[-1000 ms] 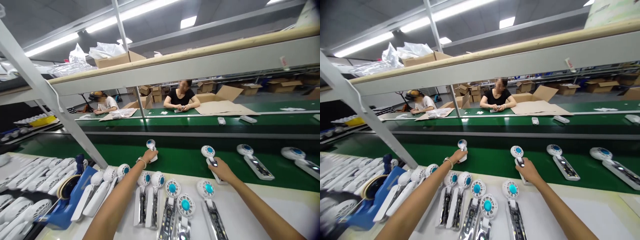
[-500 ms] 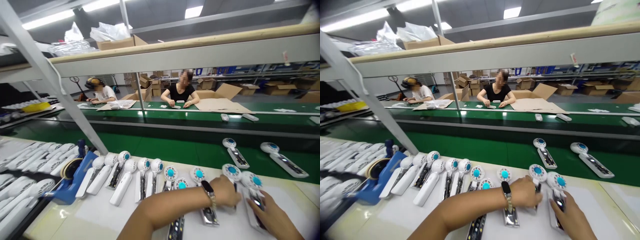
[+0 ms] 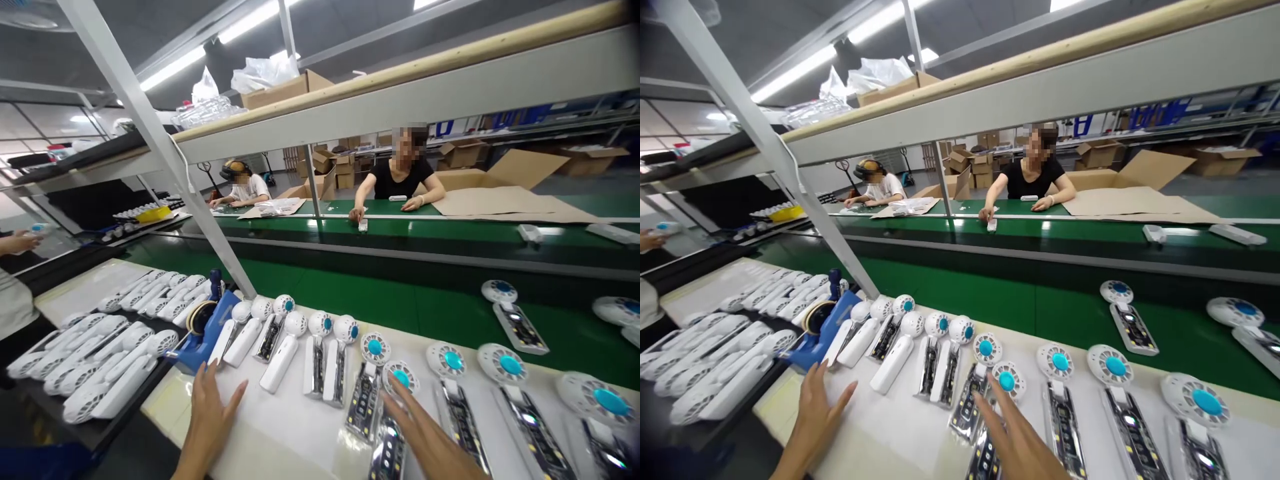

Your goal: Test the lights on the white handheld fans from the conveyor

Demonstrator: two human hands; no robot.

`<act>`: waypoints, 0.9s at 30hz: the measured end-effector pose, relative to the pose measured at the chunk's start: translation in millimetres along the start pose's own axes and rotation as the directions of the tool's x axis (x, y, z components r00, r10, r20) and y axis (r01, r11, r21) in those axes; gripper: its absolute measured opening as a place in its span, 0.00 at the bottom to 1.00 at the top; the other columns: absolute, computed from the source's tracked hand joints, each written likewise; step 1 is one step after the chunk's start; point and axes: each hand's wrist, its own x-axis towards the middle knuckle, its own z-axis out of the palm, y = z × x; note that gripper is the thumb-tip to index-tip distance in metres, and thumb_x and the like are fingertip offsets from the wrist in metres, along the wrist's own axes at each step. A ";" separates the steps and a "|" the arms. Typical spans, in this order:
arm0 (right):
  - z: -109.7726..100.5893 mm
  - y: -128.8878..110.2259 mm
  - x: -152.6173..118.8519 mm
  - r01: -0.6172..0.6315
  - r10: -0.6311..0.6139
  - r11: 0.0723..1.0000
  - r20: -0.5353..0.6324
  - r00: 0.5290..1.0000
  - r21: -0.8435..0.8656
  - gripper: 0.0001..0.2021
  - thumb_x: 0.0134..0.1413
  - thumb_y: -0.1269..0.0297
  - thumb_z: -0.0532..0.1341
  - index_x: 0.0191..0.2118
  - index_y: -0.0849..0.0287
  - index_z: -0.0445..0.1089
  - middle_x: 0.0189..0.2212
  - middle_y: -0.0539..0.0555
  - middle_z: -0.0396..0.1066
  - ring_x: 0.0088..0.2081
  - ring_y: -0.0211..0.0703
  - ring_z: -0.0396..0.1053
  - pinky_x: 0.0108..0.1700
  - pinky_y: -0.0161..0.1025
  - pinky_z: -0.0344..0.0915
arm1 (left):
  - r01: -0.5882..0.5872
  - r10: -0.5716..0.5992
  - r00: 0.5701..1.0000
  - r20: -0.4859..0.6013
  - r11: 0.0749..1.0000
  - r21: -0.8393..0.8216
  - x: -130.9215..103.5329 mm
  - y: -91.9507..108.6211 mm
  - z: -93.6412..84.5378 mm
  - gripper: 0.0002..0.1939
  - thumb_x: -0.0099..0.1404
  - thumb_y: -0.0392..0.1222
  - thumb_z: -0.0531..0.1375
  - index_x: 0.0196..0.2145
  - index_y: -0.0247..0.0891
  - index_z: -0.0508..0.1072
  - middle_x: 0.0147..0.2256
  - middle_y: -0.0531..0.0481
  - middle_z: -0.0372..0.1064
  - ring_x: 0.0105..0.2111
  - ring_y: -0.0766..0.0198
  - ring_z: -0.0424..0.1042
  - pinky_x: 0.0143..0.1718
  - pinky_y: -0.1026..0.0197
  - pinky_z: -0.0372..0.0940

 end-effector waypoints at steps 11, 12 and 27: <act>95.3 -37.8 80.0 0.069 0.054 0.663 0.140 0.989 -0.745 0.42 0.37 0.62 0.68 0.61 0.52 0.50 0.60 0.68 0.43 0.55 0.80 0.48 0.47 0.70 0.53 | -0.177 0.163 0.959 0.231 0.983 0.043 48.2 -25.6 24.2 0.44 0.48 0.55 0.61 0.59 0.39 0.48 0.61 0.37 0.30 0.58 0.37 0.45 0.54 0.39 0.50; 99.7 -28.2 71.5 0.054 0.024 0.647 0.091 0.996 -0.761 0.36 0.44 0.67 0.64 0.60 0.49 0.52 0.59 0.66 0.49 0.53 0.77 0.53 0.45 0.69 0.57 | -0.186 0.171 0.956 0.238 0.982 0.043 51.5 -26.4 25.6 0.44 0.48 0.55 0.61 0.59 0.40 0.49 0.61 0.37 0.30 0.58 0.37 0.45 0.54 0.39 0.50; 112.4 -6.6 107.5 -0.051 0.153 0.808 0.124 0.980 -0.587 0.52 0.32 0.40 0.63 0.61 0.38 0.33 0.63 0.63 0.22 0.58 0.78 0.21 0.42 0.81 0.29 | -0.266 0.342 0.872 0.349 0.932 -0.248 60.3 -4.8 48.9 0.50 0.40 0.61 0.65 0.59 0.47 0.52 0.63 0.47 0.16 0.60 0.37 0.37 0.55 0.41 0.52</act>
